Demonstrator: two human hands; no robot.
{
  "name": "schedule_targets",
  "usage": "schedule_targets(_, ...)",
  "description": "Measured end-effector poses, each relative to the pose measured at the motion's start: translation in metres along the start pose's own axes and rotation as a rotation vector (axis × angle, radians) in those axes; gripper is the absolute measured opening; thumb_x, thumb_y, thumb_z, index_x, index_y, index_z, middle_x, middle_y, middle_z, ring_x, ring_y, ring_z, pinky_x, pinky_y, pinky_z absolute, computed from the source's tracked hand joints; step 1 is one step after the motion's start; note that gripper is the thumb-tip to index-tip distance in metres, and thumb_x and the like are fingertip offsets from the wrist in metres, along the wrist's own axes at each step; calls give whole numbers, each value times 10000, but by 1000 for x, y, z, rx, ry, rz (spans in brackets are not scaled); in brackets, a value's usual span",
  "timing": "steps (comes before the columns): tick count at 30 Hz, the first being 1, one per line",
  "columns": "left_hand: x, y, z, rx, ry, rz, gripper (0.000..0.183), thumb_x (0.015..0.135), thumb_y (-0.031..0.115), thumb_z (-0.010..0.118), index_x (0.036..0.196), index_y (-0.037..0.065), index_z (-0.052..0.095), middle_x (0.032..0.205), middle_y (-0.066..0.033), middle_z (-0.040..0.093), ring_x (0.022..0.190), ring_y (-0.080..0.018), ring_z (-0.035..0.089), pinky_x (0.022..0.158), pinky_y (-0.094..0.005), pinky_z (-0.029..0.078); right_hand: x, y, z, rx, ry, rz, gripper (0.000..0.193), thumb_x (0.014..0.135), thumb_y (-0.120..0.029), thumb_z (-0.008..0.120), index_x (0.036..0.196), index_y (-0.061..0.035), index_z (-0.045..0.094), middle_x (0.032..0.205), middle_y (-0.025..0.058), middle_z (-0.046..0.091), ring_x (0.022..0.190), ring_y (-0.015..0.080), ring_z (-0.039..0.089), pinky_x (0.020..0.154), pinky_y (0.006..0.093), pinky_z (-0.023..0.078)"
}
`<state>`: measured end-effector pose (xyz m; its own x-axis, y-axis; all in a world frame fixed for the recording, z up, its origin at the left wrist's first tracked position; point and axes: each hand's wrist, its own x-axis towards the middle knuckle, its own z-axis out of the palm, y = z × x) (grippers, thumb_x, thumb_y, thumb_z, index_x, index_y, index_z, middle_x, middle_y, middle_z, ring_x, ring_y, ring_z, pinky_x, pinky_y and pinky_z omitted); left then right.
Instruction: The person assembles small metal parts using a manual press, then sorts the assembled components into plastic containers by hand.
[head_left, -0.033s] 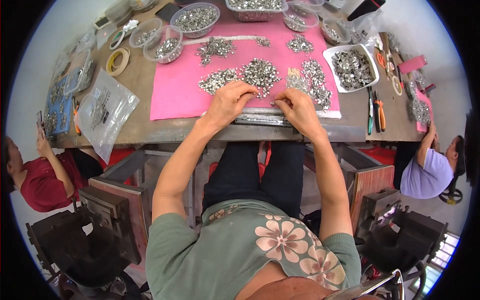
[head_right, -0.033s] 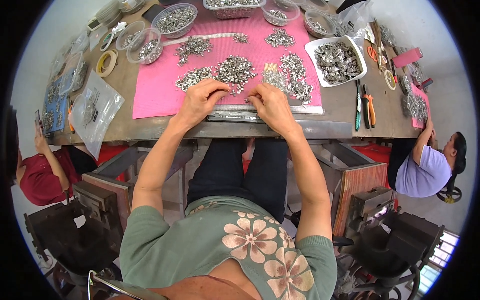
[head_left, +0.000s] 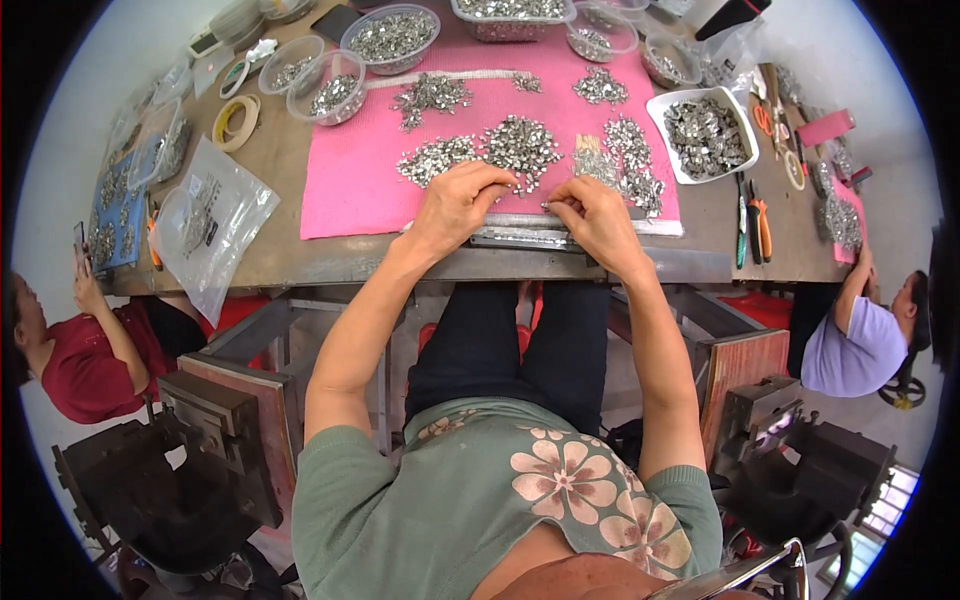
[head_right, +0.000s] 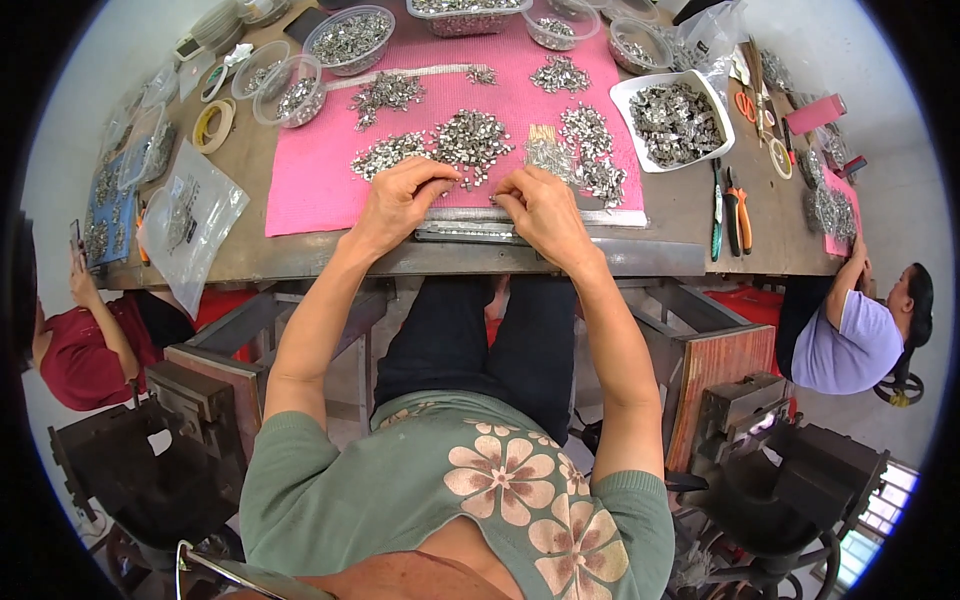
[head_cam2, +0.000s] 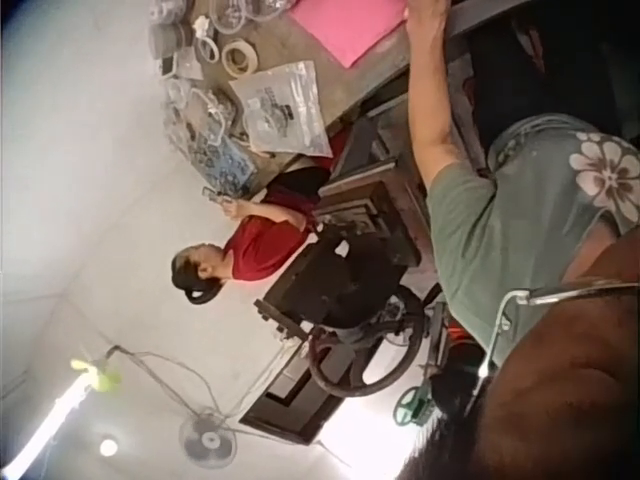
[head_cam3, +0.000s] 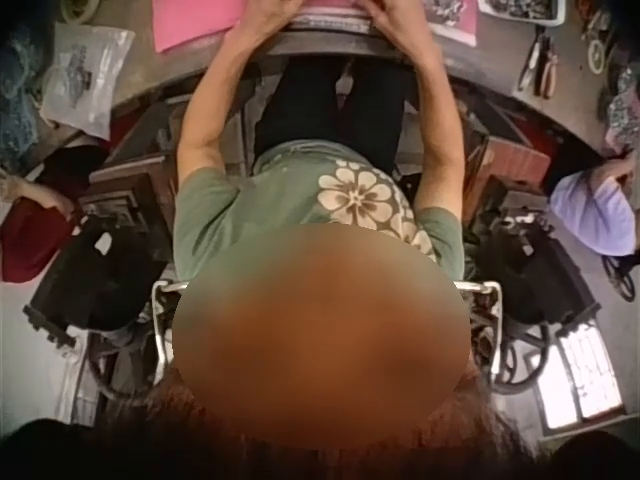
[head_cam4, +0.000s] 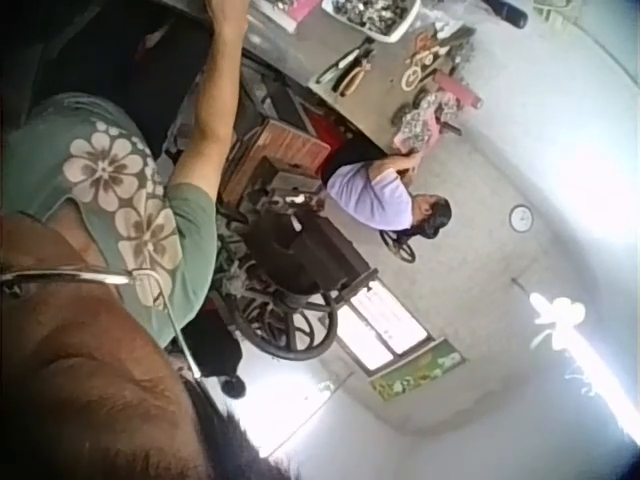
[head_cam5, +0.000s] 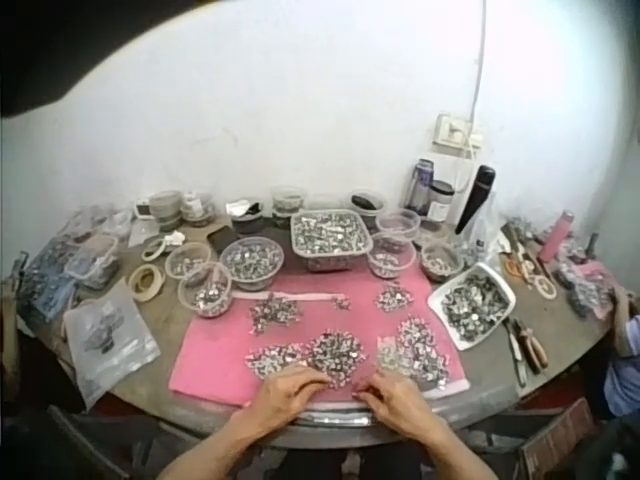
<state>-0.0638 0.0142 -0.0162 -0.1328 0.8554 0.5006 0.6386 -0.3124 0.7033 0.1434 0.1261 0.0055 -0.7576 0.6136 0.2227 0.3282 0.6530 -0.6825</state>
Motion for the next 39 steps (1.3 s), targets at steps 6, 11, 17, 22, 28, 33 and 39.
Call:
schedule_targets(6,-3,13,-7,-48,147,-187,143,902,-17,680,1024,29,740,886,-84,692,742,-165,645,635,-299,502,1,-2,4,-162,21,-129,125,832,-62,767,902,9,691,819,116,640,757,262,651,661,376,503)
schedule_targets(11,-20,13,-17,-58,180,-200,121,899,-13,693,999,30,745,876,-69,676,713,-159,605,625,-294,482,2,1,-3,-107,68,-138,91,852,-55,742,905,10,707,811,131,644,744,288,650,661,386,497)
schedule_targets(17,-35,7,-20,127,88,-127,134,873,-7,709,993,39,751,920,-72,703,811,-208,622,717,-328,502,3,1,-1,-26,30,-111,85,872,-55,724,920,14,717,813,138,657,718,282,644,652,372,488)
schedule_targets(22,-37,3,-24,134,183,-124,135,880,5,713,994,60,760,936,-51,713,811,-200,617,707,-327,498,3,7,2,-17,89,-28,100,884,-55,721,962,7,717,781,124,653,674,209,606,642,340,481)
schedule_targets(28,-37,6,-34,310,63,-95,108,865,71,740,969,83,764,841,-48,649,816,-219,595,780,-357,447,-1,9,-7,39,44,-5,109,880,-54,731,978,-8,735,838,101,658,687,198,617,646,319,490)
schedule_targets(33,-32,9,-30,434,-6,-31,82,853,121,754,922,84,731,829,-44,601,831,-240,568,797,-383,400,-1,10,-2,-2,27,-92,82,869,-60,744,944,-25,741,837,95,634,702,207,623,641,331,495)
schedule_targets(39,-29,10,-29,395,-60,-39,79,882,82,711,951,55,686,840,-60,611,830,-256,573,799,-386,409,3,10,2,-168,45,-159,99,850,-64,756,916,-2,715,840,106,625,728,252,631,647,368,498)
